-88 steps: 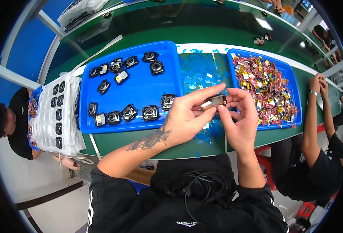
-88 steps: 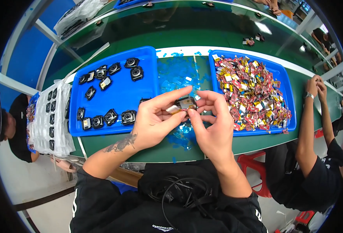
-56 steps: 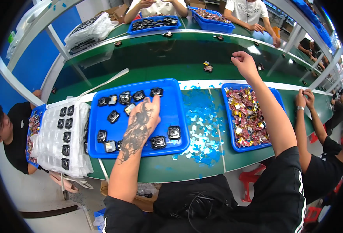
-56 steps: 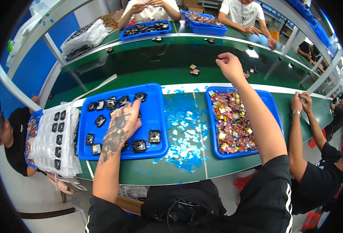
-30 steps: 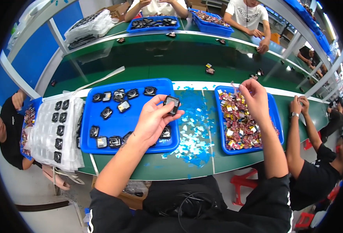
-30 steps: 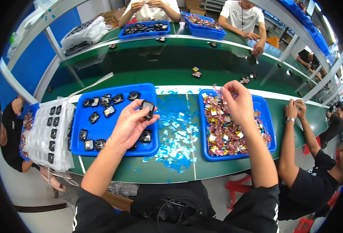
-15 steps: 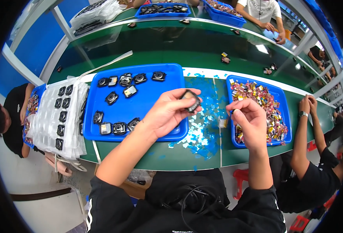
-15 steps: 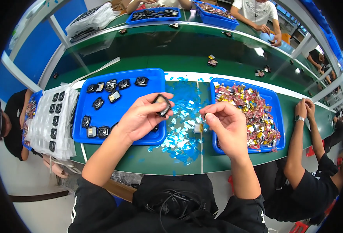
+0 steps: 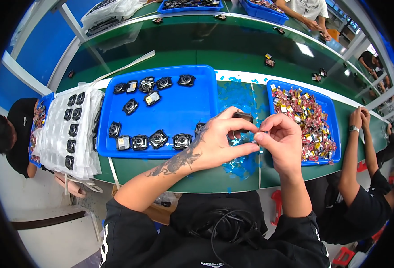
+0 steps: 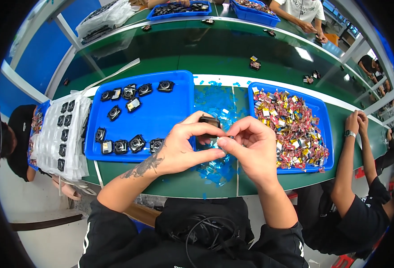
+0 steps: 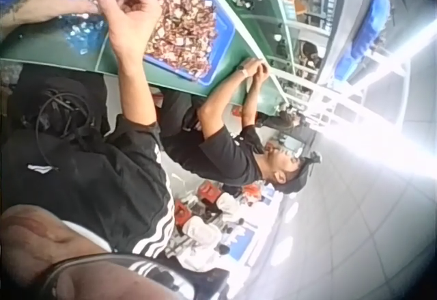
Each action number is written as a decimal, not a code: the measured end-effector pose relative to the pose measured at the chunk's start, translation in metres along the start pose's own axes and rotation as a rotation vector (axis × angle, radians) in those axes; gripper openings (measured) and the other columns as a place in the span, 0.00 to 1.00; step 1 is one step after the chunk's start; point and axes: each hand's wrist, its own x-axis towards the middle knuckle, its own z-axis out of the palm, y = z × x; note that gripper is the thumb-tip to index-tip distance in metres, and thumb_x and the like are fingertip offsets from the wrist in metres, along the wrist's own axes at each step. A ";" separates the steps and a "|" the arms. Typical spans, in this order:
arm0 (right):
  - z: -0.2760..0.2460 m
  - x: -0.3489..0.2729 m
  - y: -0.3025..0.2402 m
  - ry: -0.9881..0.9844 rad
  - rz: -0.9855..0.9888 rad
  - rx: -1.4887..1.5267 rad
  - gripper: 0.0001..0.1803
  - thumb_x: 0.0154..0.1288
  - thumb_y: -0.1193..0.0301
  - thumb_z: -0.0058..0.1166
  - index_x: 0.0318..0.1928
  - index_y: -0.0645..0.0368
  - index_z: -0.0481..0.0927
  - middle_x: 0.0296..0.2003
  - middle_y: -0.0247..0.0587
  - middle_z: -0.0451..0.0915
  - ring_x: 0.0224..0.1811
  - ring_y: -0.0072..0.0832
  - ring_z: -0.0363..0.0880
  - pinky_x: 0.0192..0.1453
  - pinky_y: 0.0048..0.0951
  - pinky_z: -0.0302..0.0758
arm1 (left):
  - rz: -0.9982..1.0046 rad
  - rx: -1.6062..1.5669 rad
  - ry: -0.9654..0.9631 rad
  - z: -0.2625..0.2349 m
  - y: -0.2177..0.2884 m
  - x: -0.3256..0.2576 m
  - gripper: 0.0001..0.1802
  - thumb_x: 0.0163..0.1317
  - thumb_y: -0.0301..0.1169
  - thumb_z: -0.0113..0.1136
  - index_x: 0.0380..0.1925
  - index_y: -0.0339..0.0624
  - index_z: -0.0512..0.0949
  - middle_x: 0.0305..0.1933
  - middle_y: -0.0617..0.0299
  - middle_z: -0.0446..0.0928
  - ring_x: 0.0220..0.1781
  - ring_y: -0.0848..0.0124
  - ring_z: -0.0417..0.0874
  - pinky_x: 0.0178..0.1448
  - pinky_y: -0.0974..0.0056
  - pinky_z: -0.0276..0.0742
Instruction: Assembling small electronic components by attaching wiring parts and sorting them into trays.
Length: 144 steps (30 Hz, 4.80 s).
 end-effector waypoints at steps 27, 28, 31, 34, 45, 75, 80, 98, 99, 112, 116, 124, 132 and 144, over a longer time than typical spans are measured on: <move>0.002 0.004 -0.001 -0.016 -0.559 -0.870 0.08 0.51 0.81 0.64 0.32 0.61 0.79 0.27 0.39 0.76 0.29 0.31 0.77 0.32 0.28 0.72 | -0.176 -0.101 0.019 0.008 -0.008 0.001 0.09 0.54 0.29 0.69 0.31 0.36 0.83 0.37 0.57 0.74 0.28 0.74 0.76 0.38 0.67 0.75; 0.003 0.004 0.003 0.031 -0.741 -0.986 0.09 0.49 0.81 0.65 0.32 0.60 0.79 0.27 0.40 0.75 0.29 0.34 0.76 0.31 0.30 0.72 | -0.172 -0.135 0.003 0.007 -0.012 0.002 0.08 0.54 0.29 0.69 0.31 0.35 0.83 0.36 0.58 0.75 0.27 0.75 0.76 0.39 0.67 0.74; 0.007 -0.003 0.004 0.025 -0.833 -1.006 0.10 0.47 0.81 0.66 0.31 0.60 0.78 0.27 0.40 0.75 0.27 0.36 0.76 0.28 0.32 0.72 | -0.229 -0.319 0.081 0.011 -0.014 0.001 0.07 0.54 0.28 0.68 0.30 0.34 0.83 0.33 0.61 0.76 0.28 0.78 0.75 0.40 0.69 0.74; 0.004 -0.012 0.004 0.000 -0.804 -0.868 0.09 0.49 0.82 0.64 0.32 0.62 0.78 0.27 0.40 0.76 0.25 0.33 0.75 0.26 0.30 0.71 | -0.275 -0.217 -0.060 0.001 -0.010 0.006 0.08 0.57 0.25 0.67 0.35 0.31 0.83 0.35 0.64 0.76 0.37 0.79 0.78 0.40 0.74 0.75; -0.009 -0.003 0.014 -0.168 -0.115 -0.110 0.07 0.63 0.81 0.57 0.42 0.66 0.80 0.40 0.40 0.78 0.41 0.21 0.77 0.43 0.20 0.75 | -0.381 -0.637 -0.223 -0.003 -0.009 0.004 0.10 0.63 0.25 0.61 0.43 0.30 0.81 0.40 0.60 0.81 0.37 0.77 0.81 0.43 0.72 0.78; 0.028 0.005 -0.008 0.156 -0.266 -0.694 0.05 0.53 0.81 0.63 0.32 0.63 0.82 0.25 0.38 0.80 0.19 0.22 0.70 0.24 0.24 0.68 | -0.140 -0.519 0.034 0.016 -0.003 -0.003 0.27 0.68 0.16 0.46 0.67 0.32 0.58 0.61 0.50 0.71 0.60 0.68 0.76 0.62 0.66 0.73; 0.025 0.007 -0.008 0.126 -0.241 -0.725 0.05 0.53 0.81 0.63 0.32 0.63 0.82 0.24 0.37 0.79 0.18 0.22 0.69 0.24 0.24 0.67 | -0.128 -0.443 0.015 0.013 0.000 -0.003 0.27 0.68 0.16 0.45 0.67 0.31 0.59 0.60 0.50 0.71 0.60 0.69 0.76 0.61 0.67 0.73; 0.027 -0.026 0.002 0.134 -0.179 -0.439 0.16 0.54 0.83 0.66 0.43 0.66 0.77 0.38 0.41 0.81 0.40 0.22 0.81 0.44 0.23 0.80 | 0.015 -0.564 0.202 0.016 -0.002 0.000 0.23 0.65 0.15 0.47 0.61 0.39 0.68 0.55 0.54 0.74 0.50 0.70 0.81 0.53 0.69 0.76; 0.026 -0.027 0.001 0.137 -0.180 -0.439 0.16 0.54 0.83 0.66 0.43 0.66 0.77 0.38 0.41 0.81 0.40 0.22 0.81 0.44 0.23 0.80 | 0.133 -0.277 0.164 0.008 -0.004 0.002 0.21 0.63 0.15 0.48 0.56 0.39 0.73 0.54 0.52 0.75 0.48 0.68 0.82 0.51 0.68 0.77; 0.000 -0.026 -0.009 0.055 -0.010 0.009 0.07 0.61 0.85 0.57 0.40 0.69 0.78 0.41 0.43 0.79 0.44 0.23 0.78 0.46 0.21 0.78 | 0.394 0.340 0.159 0.002 0.008 0.000 0.14 0.51 0.18 0.67 0.40 0.38 0.84 0.47 0.51 0.80 0.42 0.65 0.85 0.43 0.68 0.83; -0.008 -0.025 -0.006 -0.008 0.070 0.125 0.06 0.61 0.82 0.58 0.39 0.66 0.77 0.41 0.39 0.77 0.41 0.20 0.76 0.45 0.21 0.74 | -0.018 0.070 -0.066 0.004 0.007 -0.002 0.09 0.55 0.19 0.66 0.37 0.35 0.84 0.43 0.54 0.80 0.39 0.71 0.83 0.42 0.71 0.81; 0.006 -0.028 0.000 0.174 -0.051 -0.177 0.12 0.58 0.83 0.61 0.42 0.64 0.74 0.36 0.34 0.77 0.37 0.15 0.75 0.38 0.16 0.75 | -0.296 -0.379 -0.073 0.012 0.004 -0.001 0.11 0.61 0.18 0.61 0.44 0.29 0.81 0.46 0.57 0.79 0.48 0.73 0.82 0.50 0.71 0.81; 0.012 -0.025 0.014 0.261 -0.099 -0.128 0.16 0.57 0.84 0.62 0.43 0.63 0.72 0.36 0.35 0.77 0.37 0.15 0.76 0.40 0.15 0.74 | -0.193 -0.476 -0.056 0.016 0.002 -0.005 0.21 0.61 0.13 0.53 0.56 0.31 0.75 0.57 0.53 0.76 0.56 0.70 0.79 0.59 0.68 0.77; 0.004 -0.026 0.006 0.199 -0.030 -0.327 0.22 0.55 0.85 0.63 0.50 0.62 0.70 0.30 0.29 0.77 0.29 0.09 0.69 0.33 0.10 0.65 | -0.152 -0.448 -0.011 0.021 0.001 -0.004 0.18 0.63 0.14 0.53 0.53 0.32 0.77 0.55 0.53 0.77 0.55 0.70 0.80 0.57 0.68 0.79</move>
